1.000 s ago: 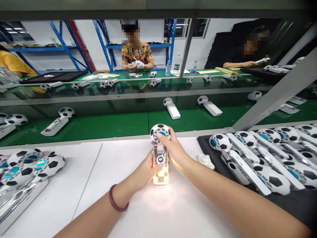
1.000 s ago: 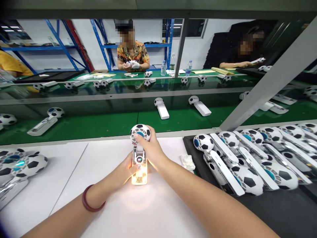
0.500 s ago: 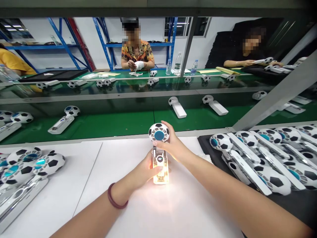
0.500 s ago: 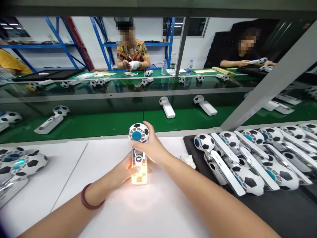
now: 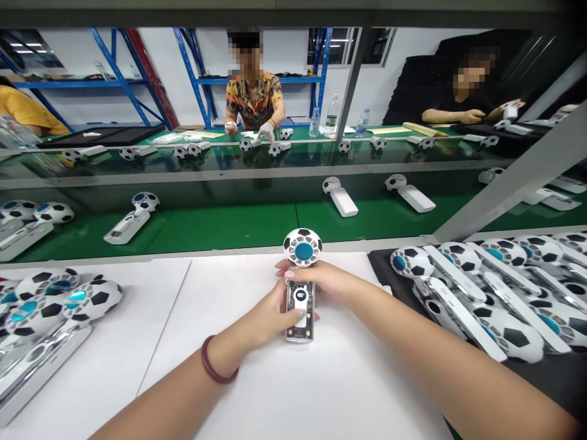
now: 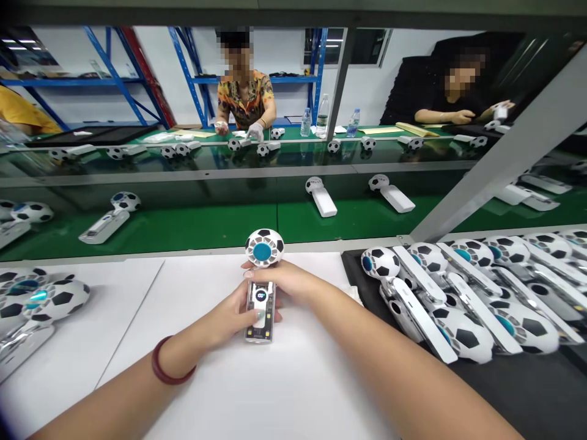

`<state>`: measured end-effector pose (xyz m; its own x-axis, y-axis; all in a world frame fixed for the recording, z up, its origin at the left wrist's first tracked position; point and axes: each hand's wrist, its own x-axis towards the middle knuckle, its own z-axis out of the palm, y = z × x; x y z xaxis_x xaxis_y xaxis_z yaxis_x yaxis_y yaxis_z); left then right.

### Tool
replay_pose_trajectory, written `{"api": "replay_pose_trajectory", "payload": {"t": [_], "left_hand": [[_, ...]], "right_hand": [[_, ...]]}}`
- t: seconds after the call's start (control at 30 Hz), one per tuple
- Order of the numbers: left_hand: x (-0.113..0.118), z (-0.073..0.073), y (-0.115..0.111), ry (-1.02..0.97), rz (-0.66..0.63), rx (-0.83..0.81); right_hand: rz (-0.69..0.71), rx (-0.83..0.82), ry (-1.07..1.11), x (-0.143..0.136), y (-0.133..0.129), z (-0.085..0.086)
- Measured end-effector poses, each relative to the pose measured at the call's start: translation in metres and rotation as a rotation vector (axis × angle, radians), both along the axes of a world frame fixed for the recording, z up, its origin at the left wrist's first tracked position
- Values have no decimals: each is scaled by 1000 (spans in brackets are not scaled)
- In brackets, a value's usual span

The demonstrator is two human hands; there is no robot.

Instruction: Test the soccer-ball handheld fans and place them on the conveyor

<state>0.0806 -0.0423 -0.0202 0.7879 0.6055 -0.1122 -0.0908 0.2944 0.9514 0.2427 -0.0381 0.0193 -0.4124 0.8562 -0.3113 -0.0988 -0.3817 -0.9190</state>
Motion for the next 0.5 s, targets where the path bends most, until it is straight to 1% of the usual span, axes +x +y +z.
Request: {"api": "replay_pose_trajectory", "payload": {"t": [0.1,0.23,0.3,0.5], "left_hand": [[-1,1,0,7,5,-12],[-3,-1,-1,11,11,5],[-3,-1,-1,20,15,5],[1,7,-4,60,16,-5]], "right_hand": [[-7,-32,22,-2,0,0],[40,-39,71,-4,1,0],[33,-47,72,-3,2,-1],[26,-66,108,-2,3,-9]]}}
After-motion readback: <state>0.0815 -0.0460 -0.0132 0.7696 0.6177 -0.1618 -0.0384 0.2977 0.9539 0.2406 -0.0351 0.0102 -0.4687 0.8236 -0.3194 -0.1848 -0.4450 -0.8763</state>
